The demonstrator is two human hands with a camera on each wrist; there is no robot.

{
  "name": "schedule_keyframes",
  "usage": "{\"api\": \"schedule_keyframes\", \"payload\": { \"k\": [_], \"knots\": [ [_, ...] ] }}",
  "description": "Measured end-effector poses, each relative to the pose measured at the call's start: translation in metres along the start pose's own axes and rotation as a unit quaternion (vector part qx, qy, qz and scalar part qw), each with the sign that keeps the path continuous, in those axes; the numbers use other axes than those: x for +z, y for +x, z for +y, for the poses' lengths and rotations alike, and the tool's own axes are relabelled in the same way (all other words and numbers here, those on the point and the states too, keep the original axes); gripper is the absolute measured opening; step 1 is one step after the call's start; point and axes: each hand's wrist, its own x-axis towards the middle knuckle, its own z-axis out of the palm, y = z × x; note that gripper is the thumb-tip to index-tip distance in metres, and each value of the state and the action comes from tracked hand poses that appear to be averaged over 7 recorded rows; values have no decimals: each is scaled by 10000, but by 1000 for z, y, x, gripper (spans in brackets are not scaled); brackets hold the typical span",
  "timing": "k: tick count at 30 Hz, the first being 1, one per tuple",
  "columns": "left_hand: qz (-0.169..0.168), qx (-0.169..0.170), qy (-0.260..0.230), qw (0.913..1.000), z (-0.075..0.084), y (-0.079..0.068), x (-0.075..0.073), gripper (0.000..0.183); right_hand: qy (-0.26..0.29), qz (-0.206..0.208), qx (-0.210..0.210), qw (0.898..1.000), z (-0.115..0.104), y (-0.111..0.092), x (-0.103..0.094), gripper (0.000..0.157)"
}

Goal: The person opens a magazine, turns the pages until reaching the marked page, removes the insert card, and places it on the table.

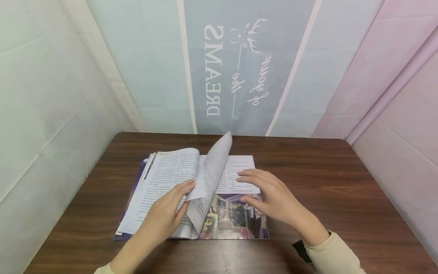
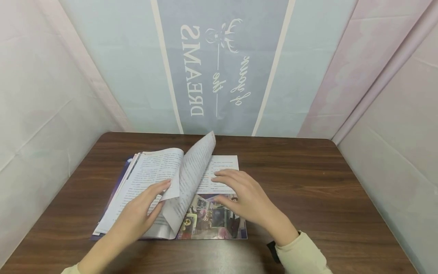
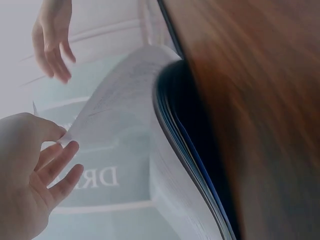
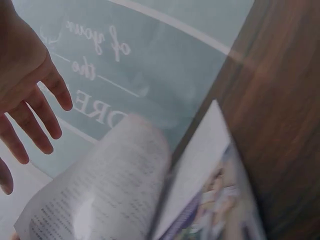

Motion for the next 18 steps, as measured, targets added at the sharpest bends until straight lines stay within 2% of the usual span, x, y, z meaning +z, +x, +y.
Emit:
{"api": "schedule_keyframes", "payload": {
  "k": [8,15,18],
  "knots": [
    [-35,-147,107,9998,-15,-14,-8,63,-350,-339,220,9986,11,-19,5,46],
    [-55,-431,311,9986,-26,-29,-14,50,-552,-548,226,9967,20,-34,11,41],
    [27,-454,437,9980,-32,-34,-17,53,-605,-665,231,9957,24,-40,13,41]
  ]
}}
